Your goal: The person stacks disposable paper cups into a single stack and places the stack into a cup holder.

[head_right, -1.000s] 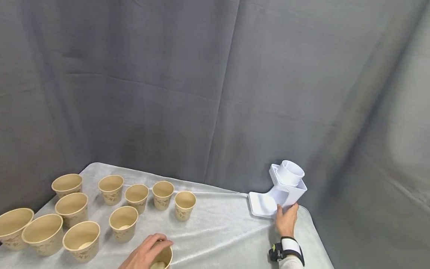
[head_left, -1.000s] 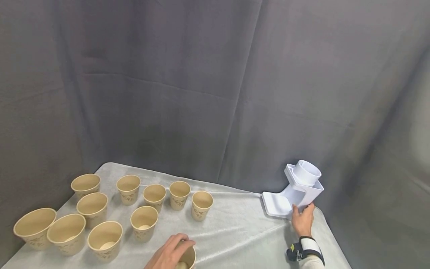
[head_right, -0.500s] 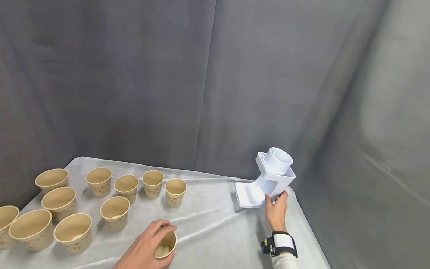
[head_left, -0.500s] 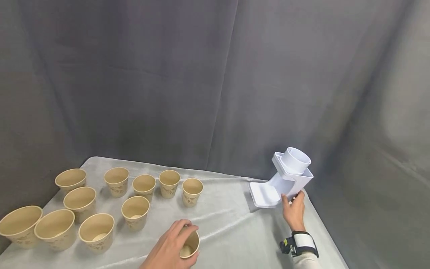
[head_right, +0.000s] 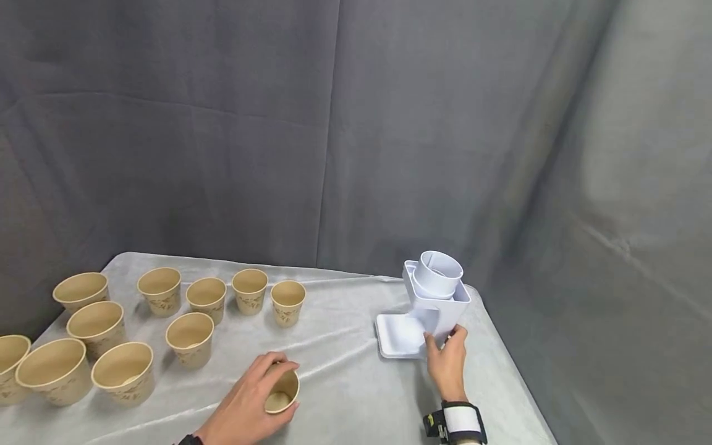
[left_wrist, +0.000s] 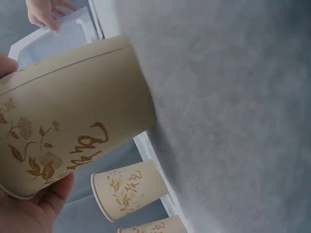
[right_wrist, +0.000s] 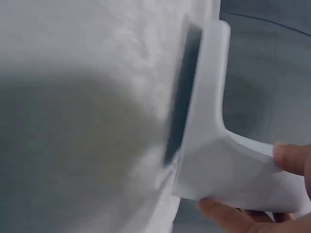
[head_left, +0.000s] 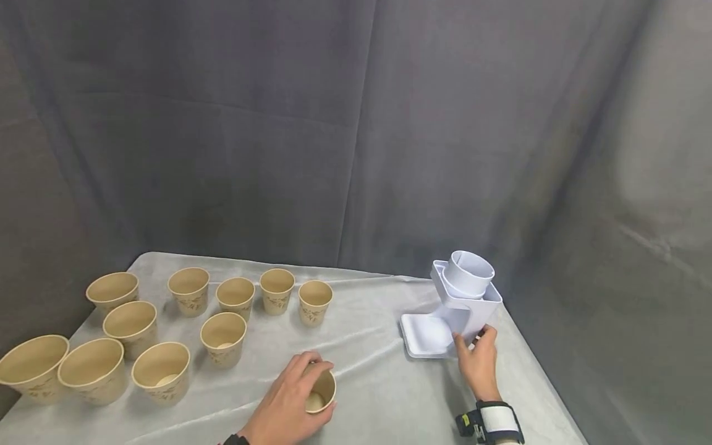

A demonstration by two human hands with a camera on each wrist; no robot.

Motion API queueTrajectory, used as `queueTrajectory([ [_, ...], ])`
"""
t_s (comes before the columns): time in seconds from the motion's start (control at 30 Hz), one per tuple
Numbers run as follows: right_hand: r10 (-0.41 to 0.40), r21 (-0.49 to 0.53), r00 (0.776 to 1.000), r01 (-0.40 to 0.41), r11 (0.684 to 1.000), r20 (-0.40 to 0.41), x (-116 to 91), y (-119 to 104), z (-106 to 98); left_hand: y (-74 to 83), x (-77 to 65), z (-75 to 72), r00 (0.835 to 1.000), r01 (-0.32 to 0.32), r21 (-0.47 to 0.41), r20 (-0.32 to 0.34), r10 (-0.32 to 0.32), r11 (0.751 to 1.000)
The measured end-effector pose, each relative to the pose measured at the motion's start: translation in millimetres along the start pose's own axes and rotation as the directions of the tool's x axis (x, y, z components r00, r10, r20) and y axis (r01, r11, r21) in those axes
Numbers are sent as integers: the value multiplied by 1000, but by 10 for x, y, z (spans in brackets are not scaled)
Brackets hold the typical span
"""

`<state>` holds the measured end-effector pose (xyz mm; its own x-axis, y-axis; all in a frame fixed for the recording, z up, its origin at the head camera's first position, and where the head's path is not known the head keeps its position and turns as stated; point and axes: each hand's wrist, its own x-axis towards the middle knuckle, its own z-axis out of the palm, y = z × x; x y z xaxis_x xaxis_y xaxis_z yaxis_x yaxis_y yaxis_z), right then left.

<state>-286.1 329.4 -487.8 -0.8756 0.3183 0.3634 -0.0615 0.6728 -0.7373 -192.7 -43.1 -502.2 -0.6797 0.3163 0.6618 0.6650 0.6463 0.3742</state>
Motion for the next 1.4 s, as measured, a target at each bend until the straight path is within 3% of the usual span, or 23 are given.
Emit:
queueTrajectory([
  [0.33,-6,-6,1000,6,1000,23,-75,21,15,19,13,39,993,89,-60,83,-84,994],
  [0.6,19,24,999,-21,999,44,-35,32,75,5,68,-20,988,123,-132,113,-108,984],
  [0.87,103,3,987,-104,995,122,-109,-11,-3,8,96,-70,972,180,-146,179,-153,973],
  [1.0,114,-30,993,-114,993,25,-239,-32,-91,2,71,-72,962,204,-144,214,-171,968],
  [1.1,57,-34,991,-62,998,-125,-339,-56,-120,-23,44,-92,962,200,-155,219,-164,967],
  [1.23,-79,-6,953,81,997,-291,-435,-144,-148,-67,24,-132,975,152,-208,194,-111,966],
  [1.4,-294,61,895,332,941,-336,-457,-373,-169,-82,24,-199,979,113,-253,195,-64,961],
])
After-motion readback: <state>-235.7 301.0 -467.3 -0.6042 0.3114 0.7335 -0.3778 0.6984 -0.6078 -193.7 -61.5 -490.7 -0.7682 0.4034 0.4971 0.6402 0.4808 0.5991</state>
